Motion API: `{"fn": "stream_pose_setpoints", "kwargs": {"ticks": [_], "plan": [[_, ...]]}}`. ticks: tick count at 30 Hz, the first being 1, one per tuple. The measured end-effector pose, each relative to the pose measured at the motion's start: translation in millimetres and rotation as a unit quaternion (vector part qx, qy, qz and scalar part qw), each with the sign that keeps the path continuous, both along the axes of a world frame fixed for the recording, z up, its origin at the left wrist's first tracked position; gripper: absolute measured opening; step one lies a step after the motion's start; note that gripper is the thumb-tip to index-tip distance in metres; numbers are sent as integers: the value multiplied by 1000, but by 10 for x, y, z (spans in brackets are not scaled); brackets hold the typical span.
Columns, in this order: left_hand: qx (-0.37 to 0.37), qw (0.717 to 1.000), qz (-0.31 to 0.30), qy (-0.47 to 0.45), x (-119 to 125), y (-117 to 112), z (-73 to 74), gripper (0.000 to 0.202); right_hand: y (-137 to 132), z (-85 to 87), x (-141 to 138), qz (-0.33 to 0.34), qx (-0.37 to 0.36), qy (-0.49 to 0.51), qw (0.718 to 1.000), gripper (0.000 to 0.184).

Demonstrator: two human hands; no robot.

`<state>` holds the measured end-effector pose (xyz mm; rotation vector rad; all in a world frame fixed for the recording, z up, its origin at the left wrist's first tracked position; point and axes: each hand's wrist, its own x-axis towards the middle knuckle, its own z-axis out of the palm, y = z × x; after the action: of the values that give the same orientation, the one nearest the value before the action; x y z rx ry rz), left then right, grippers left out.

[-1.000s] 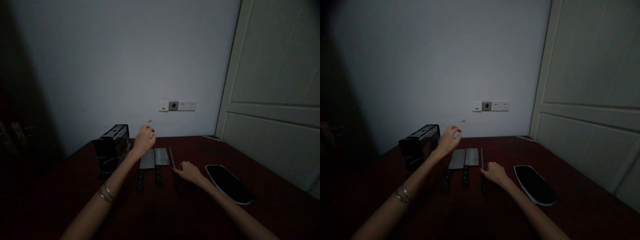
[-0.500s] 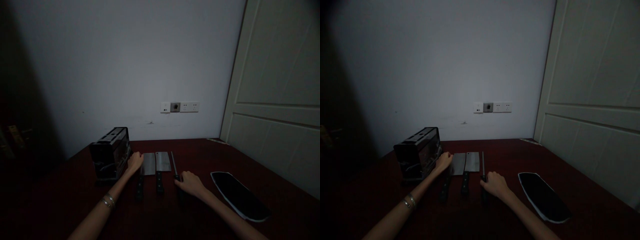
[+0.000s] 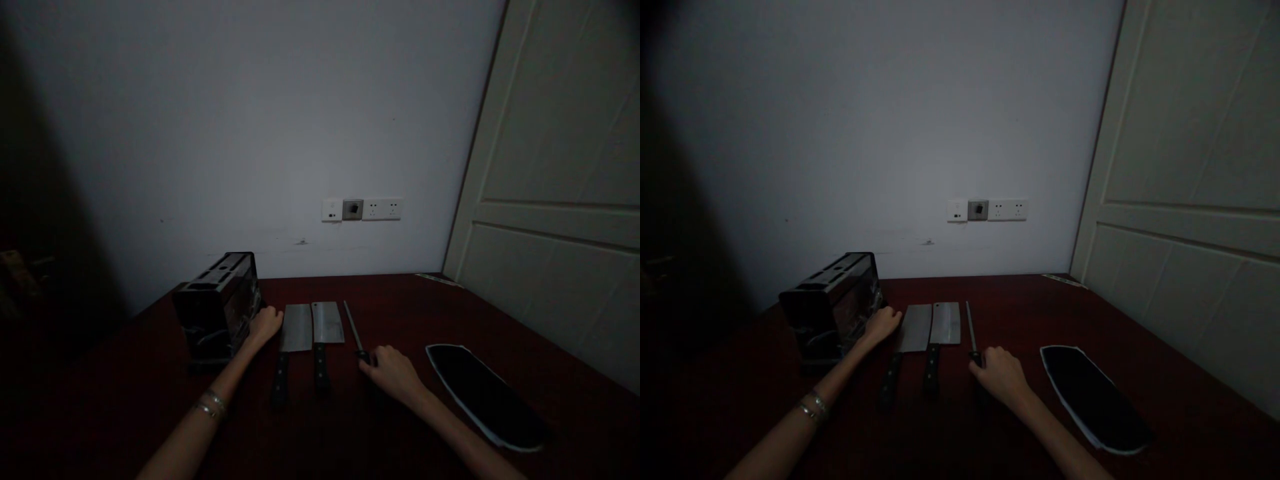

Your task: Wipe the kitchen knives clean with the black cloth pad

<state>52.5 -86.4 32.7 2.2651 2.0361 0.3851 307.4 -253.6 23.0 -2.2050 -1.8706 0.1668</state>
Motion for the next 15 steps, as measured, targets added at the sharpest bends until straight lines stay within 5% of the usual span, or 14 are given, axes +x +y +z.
{"fn": "stream_pose_setpoints", "kwargs": {"ticks": [8,15], "plan": [[17,999,-44,17,60,-249,219,37,-9,1,51,-4,-6,5,1000,35],[-102,987,-121,-37,-108,-640,218,32,-51,17,61,-10,-17,-3,1000,36]]}}
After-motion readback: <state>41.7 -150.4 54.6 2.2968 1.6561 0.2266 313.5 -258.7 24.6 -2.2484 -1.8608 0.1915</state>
